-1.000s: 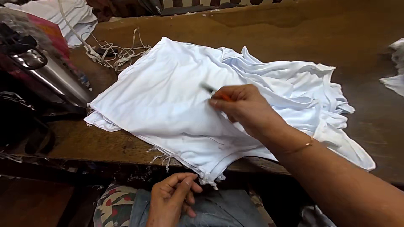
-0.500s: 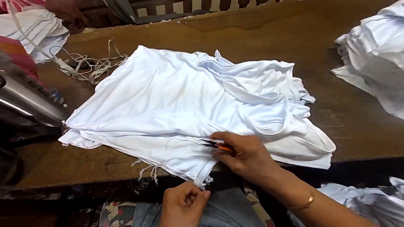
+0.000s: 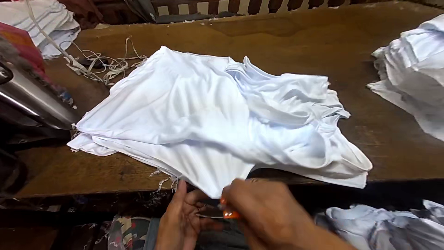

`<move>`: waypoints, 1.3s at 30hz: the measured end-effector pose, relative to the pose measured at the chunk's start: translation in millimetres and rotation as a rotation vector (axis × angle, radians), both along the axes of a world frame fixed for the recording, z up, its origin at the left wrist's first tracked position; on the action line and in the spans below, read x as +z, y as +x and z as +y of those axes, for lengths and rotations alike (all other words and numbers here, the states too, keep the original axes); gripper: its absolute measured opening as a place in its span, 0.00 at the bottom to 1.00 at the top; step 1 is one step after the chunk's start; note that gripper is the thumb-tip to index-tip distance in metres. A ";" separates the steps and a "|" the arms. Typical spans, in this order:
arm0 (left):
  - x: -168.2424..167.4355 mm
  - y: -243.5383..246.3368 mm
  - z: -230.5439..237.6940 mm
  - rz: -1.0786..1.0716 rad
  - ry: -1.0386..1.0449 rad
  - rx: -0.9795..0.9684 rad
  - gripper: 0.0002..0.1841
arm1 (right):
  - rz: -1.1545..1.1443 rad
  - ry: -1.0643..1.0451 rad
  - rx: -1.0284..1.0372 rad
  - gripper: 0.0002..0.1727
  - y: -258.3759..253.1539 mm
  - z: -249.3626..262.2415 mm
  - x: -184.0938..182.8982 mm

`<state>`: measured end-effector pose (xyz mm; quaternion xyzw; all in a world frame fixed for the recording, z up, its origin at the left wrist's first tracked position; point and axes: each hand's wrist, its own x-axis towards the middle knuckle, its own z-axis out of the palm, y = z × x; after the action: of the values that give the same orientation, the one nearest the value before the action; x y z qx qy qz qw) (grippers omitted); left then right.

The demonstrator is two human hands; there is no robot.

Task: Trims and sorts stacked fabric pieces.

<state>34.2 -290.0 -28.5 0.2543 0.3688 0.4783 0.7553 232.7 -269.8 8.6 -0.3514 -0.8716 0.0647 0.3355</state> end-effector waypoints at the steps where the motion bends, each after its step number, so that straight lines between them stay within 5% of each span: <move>1: -3.5 3.2 0.5 -0.032 -0.052 0.011 0.44 | 0.024 -0.089 0.018 0.10 -1.5 -7.7 -18.1; 5: -16.9 10.9 -1.0 -0.204 -0.120 -0.061 0.53 | 0.369 -0.576 0.004 0.17 21.6 -24.4 -47.4; 9: -15.8 19.5 -1.0 -0.171 -0.129 -0.081 0.29 | 0.646 -0.849 -0.024 0.24 51.2 -27.0 -43.4; 11: -8.4 26.8 -2.5 -0.048 -0.178 -0.030 0.13 | 0.649 -0.925 0.003 0.29 58.2 -28.7 -44.8; 13: -5.5 29.1 -4.0 0.048 -0.198 -0.013 0.08 | 0.627 -0.978 0.014 0.29 59.9 -29.8 -44.1; 22: -15.8 7.6 -26.8 0.092 -0.127 -0.127 0.09 | 0.470 -1.449 -0.001 0.23 61.4 -14.7 -44.2; 39: -20.3 5.3 -28.8 0.045 -0.071 -0.172 0.08 | 0.376 -1.331 0.110 0.21 36.5 1.7 -39.7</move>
<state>39.5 -318.8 -48.9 0.2688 0.3790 0.3927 0.7937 269.2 -268.1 -31.1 -0.4207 -0.5900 0.6624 0.1901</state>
